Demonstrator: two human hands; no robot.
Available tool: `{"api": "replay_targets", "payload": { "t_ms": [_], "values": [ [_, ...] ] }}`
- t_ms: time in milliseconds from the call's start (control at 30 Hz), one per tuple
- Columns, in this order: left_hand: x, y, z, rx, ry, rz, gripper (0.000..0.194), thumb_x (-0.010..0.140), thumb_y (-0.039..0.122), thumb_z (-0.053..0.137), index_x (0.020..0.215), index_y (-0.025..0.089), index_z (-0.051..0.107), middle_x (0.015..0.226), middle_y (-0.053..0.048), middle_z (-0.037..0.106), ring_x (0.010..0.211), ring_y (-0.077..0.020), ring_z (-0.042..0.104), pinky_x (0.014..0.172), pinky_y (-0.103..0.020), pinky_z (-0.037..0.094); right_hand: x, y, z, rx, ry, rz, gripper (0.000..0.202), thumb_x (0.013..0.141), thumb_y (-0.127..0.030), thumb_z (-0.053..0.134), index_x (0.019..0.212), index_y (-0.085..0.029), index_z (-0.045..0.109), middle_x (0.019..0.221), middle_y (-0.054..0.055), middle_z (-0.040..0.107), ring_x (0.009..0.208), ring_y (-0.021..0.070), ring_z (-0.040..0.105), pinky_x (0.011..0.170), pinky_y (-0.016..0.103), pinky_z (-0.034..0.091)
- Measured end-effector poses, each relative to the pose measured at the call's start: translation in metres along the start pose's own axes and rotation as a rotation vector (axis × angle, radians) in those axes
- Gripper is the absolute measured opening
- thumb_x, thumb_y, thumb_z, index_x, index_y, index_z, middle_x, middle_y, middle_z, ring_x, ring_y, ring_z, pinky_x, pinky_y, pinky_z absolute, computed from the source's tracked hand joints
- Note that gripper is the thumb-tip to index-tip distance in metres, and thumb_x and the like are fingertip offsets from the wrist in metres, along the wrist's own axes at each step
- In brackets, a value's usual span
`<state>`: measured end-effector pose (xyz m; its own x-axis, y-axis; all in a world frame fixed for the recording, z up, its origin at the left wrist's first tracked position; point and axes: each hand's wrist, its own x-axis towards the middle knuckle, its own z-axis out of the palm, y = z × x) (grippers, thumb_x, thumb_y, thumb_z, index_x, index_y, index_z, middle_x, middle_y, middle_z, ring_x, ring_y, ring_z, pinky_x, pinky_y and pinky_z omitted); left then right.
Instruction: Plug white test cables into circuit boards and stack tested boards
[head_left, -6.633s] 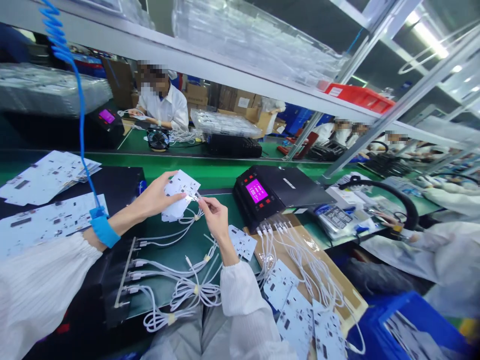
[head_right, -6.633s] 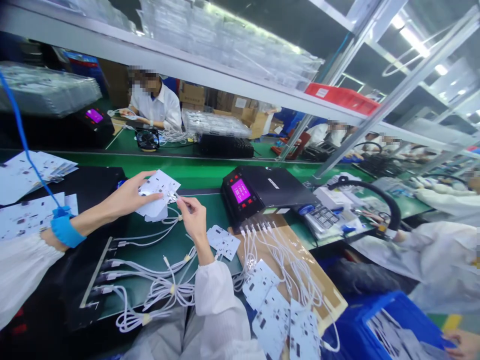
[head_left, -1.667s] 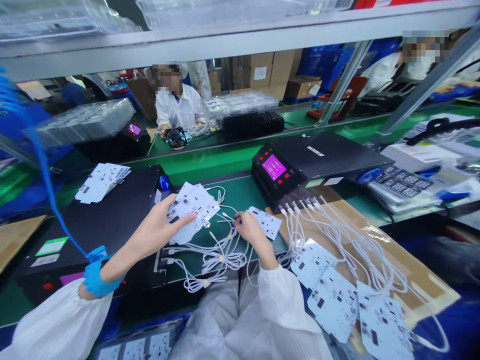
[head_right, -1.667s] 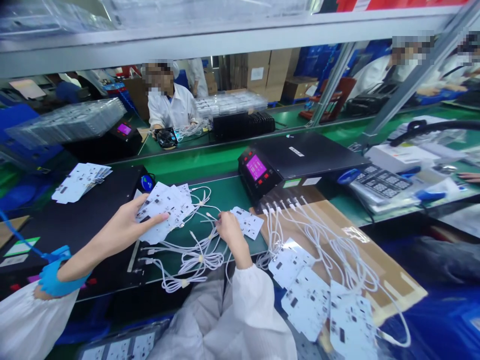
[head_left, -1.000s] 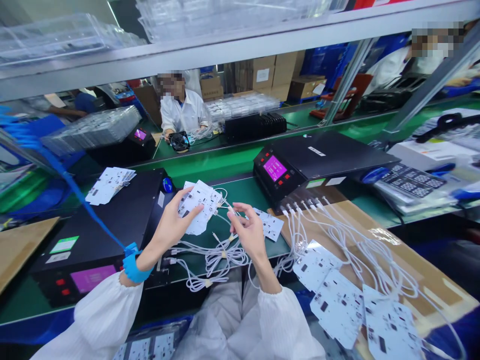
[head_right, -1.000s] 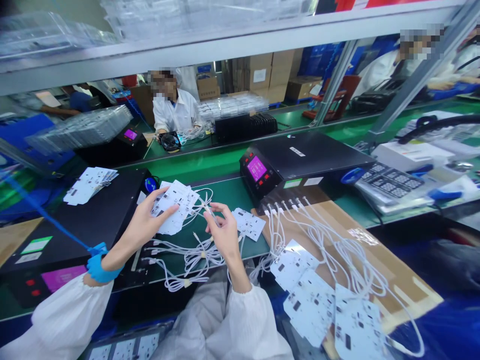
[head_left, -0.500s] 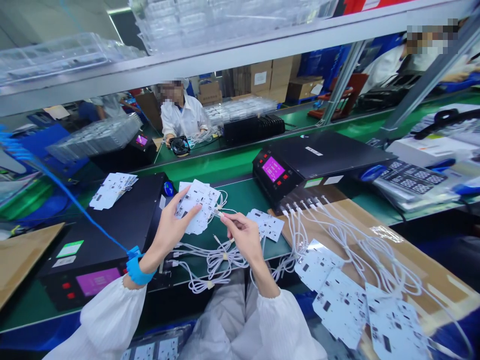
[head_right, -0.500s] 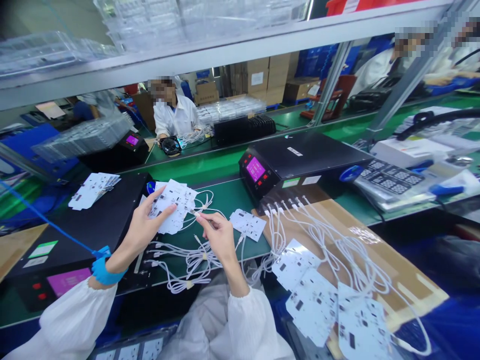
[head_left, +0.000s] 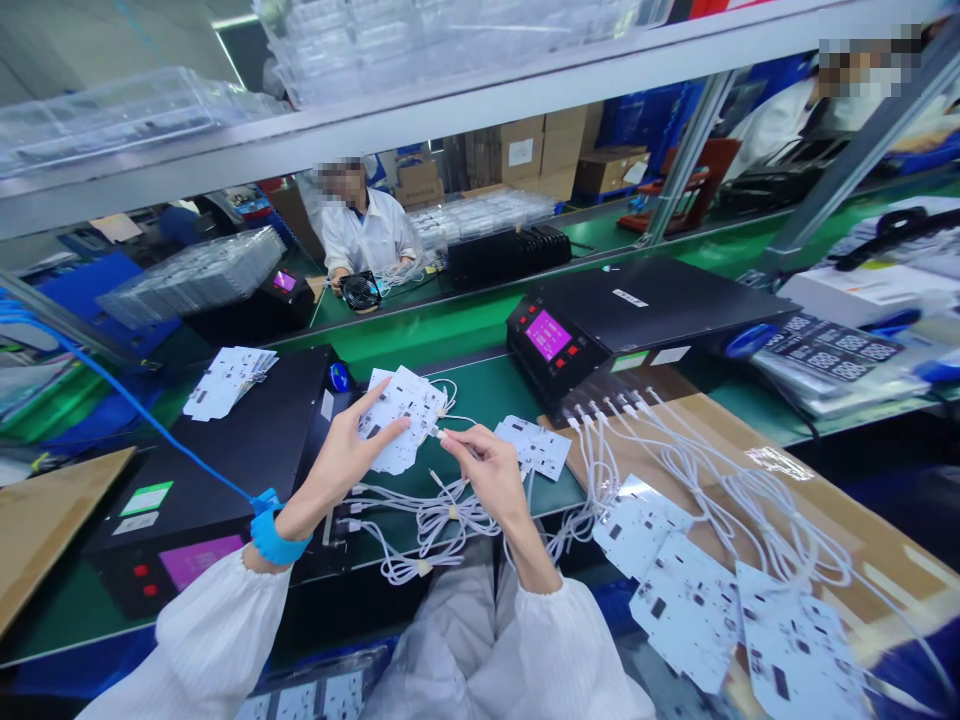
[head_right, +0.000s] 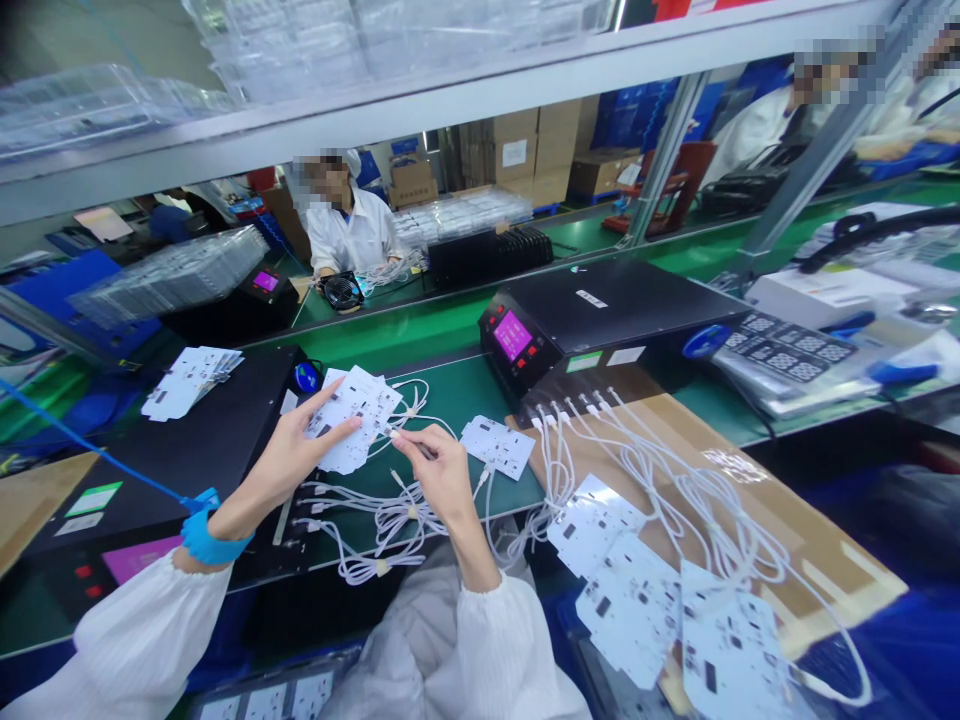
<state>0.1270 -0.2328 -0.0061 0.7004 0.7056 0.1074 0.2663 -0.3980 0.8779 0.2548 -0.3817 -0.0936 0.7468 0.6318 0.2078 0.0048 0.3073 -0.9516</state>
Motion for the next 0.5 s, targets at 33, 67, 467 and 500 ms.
{"api": "replay_targets", "payload": {
  "t_ms": [33,67,467,500],
  "values": [
    [0.0,0.0,0.0,-0.003,-0.01,-0.009,0.08,0.082,0.05,0.081,0.152,0.024,0.054,0.15,-0.008,0.062,0.131,-0.0309,0.065,0.104,-0.041,0.061,0.0,0.0,0.001,0.008,-0.003,0.008,0.026,0.083,-0.049,0.082,0.093,-0.025,0.086,0.073,0.0,0.057,0.056,0.0108,0.047,0.054,0.029,0.039],
    [0.001,0.0,0.0,-0.009,-0.017,-0.016,0.081,0.082,0.05,0.081,0.152,0.023,0.054,0.15,-0.008,0.062,0.13,-0.0307,0.066,0.103,-0.041,0.061,0.0,0.0,0.002,0.014,-0.006,0.017,0.026,0.083,-0.049,0.082,0.093,-0.025,0.086,0.072,-0.001,0.057,0.054,0.0102,0.047,0.054,0.029,0.039],
    [-0.002,0.005,0.009,0.245,0.17,0.114,0.056,0.084,0.053,0.075,0.129,0.023,0.061,0.119,-0.007,0.073,0.101,-0.0251,0.07,0.077,-0.031,0.056,-0.001,0.0,-0.011,0.044,0.368,-0.041,0.032,0.09,-0.049,0.075,0.101,-0.019,0.071,0.093,0.006,0.073,0.087,0.0196,0.071,0.088,0.037,0.058],
    [-0.004,0.005,0.011,0.271,0.175,0.114,0.053,0.085,0.052,0.074,0.127,0.023,0.061,0.115,-0.006,0.073,0.096,-0.0238,0.07,0.074,-0.03,0.054,-0.003,-0.003,-0.008,0.042,0.328,-0.043,0.032,0.092,-0.049,0.072,0.103,-0.019,0.07,0.091,0.006,0.073,0.082,0.0187,0.071,0.083,0.036,0.059]
  ]
}}
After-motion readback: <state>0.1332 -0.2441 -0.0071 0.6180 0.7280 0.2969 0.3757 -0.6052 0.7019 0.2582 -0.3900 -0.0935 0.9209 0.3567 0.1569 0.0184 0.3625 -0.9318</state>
